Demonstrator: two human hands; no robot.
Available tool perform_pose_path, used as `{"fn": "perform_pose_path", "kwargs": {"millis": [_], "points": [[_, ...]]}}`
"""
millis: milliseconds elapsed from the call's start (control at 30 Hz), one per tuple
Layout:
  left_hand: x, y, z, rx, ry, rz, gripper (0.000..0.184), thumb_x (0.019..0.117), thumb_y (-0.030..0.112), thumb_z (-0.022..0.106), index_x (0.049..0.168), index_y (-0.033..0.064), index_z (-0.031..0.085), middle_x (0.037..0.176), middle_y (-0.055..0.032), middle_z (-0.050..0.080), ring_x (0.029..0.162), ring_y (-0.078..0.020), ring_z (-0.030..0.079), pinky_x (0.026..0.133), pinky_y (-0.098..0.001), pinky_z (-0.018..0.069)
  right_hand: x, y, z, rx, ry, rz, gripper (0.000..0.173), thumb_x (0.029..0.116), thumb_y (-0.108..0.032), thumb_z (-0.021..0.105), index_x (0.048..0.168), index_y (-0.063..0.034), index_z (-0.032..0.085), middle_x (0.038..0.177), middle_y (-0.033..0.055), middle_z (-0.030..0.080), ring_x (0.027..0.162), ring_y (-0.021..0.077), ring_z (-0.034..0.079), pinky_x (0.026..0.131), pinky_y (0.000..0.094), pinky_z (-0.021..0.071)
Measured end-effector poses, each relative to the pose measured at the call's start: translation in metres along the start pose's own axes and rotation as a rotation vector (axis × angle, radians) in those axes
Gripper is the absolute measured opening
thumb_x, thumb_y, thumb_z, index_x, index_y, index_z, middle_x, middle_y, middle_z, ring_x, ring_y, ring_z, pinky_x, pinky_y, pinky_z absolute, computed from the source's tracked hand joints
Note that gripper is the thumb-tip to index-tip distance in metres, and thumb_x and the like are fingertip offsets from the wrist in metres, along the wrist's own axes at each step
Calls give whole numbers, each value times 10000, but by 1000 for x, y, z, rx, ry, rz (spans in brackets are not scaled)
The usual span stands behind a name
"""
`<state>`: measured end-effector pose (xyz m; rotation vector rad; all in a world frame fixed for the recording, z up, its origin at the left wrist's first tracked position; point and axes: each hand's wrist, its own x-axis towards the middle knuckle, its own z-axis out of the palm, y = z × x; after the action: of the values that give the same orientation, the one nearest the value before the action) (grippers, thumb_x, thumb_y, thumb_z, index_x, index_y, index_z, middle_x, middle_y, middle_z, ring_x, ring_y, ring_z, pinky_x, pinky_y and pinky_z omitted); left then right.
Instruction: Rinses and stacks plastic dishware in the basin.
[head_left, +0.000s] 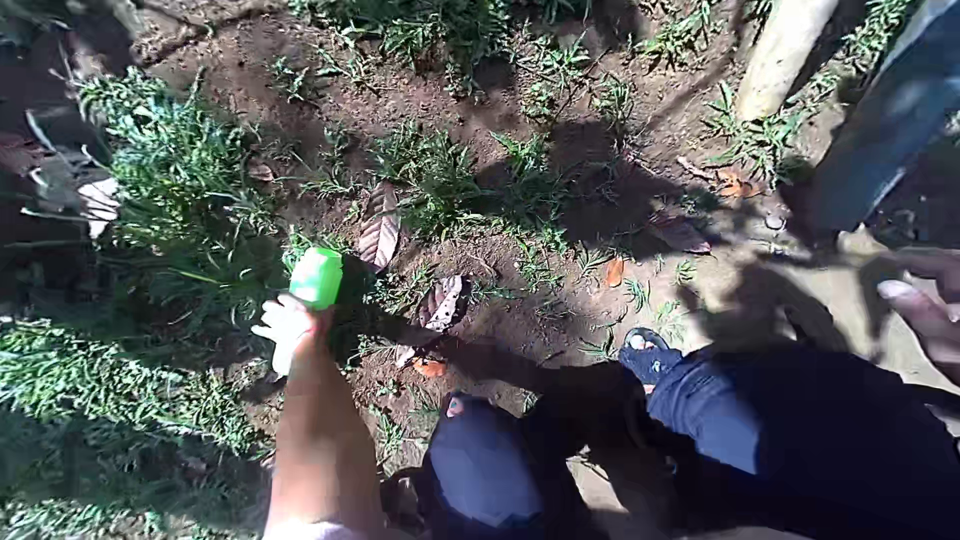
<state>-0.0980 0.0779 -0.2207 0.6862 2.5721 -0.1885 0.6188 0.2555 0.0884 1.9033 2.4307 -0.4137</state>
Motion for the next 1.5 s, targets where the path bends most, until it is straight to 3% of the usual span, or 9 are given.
{"fn": "perform_pose_path", "kwargs": {"millis": [200, 333, 533, 667, 900, 1100, 1233, 1400, 1500], "points": [[-90, 110, -30, -142, 115, 34, 1123, 753, 393, 896, 1577, -38, 267, 1590, -347, 266, 1441, -454, 385, 1145, -457, 413, -237, 127, -37, 90, -347, 674, 458, 1060, -294, 464, 1345, 42, 589, 1321, 372, 547, 1141, 530, 597, 957, 667, 480], [-192, 214, -51, -164, 110, 223, 1136, 791, 343, 880, 1573, -100, 185, 1606, -381, 183, 1489, -472, 285, 1205, -433, 329, -370, 89, -40, 412, -626, 1355, 382, 1095, -144, 458, 1401, 73, 528, 1352, 376, 553, 1258, 514, 551, 1069, 659, 398], [-381, 344, -76, -188, -33, 670, 1204, 748, 293, 909, 1558, -147, 133, 1586, -398, 236, 1488, -453, 308, 1237, -435, 278, -484, -31, -38, 1012, -926, 1500, 385, 1076, -162, 524, 1381, 71, 561, 1335, 331, 601, 1258, 474, 585, 1102, 606, 417], [-510, 417, -100, -93, -157, 854, 1240, 726, 253, 904, 1557, -165, 84, 1587, -427, 198, 1492, -502, 272, 1242, -484, 248, -471, -77, -64, 1437, -851, 1557, 387, 1078, -185, 520, 1377, 56, 571, 1329, 315, 611, 1244, 453, 602, 1091, 591, 437], [-701, 585, -143, -70, -330, 1074, 1204, 744, 200, 892, 1576, -120, 82, 1597, -363, 262, 1492, -426, 309, 1240, -461, 262, -407, -28, -164, 1886, -291, 1735, 410, 1108, -210, 427, 1374, 79, 544, 1288, 312, 619, 1148, 408, 640, 995, 558, 494], [-832, 701, -186, 38, -601, 1302, 855, 816, 123, 841, 1464, -168, 366, 1429, -319, 530, 1353, -335, 532, 1154, -440, 421, -370, 57, -248, 1751, 16, 1602, 373, 1075, -166, 515, 1322, 99, 601, 1286, 323, 630, 1187, 449, 629, 1076, 565, 453], [-904, 772, -176, -61, -627, 1596, 1167, 602, 98, 951, 1465, -239, 240, 1451, -424, 427, 1371, -442, 473, 1167, -463, 397, -351, 110, -285, 1618, 161, 1657, 329, 1028, -150, 580, 1253, 78, 655, 1201, 327, 661, 1127, 482, 645, 1019, 634, 475], [-1023, 873, -148, -1, -880, 1687, 989, 693, 112, 911, 1395, -258, 322, 1318, -342, 582, 1241, -213, 616, 1063, -332, 509, -310, 171, -319, 1138, 612, 1728, 284, 979, -212, 631, 1125, 11, 728, 1071, 246, 714, 997, 425, 696, 887, 617, 554], [-1091, 923, -144, 87, -989, 1711, 937, 721, 113, 890, 1373, -272, 337, 1293, -334, 591, 1218, -188, 619, 1052, -322, 506, -306, 231, -379, 1093, 612, 1749, 373, 962, -277, 660, 1190, 10, 726, 1205, 308, 670, 1070, 544, 644, 890, 727, 491]]}}
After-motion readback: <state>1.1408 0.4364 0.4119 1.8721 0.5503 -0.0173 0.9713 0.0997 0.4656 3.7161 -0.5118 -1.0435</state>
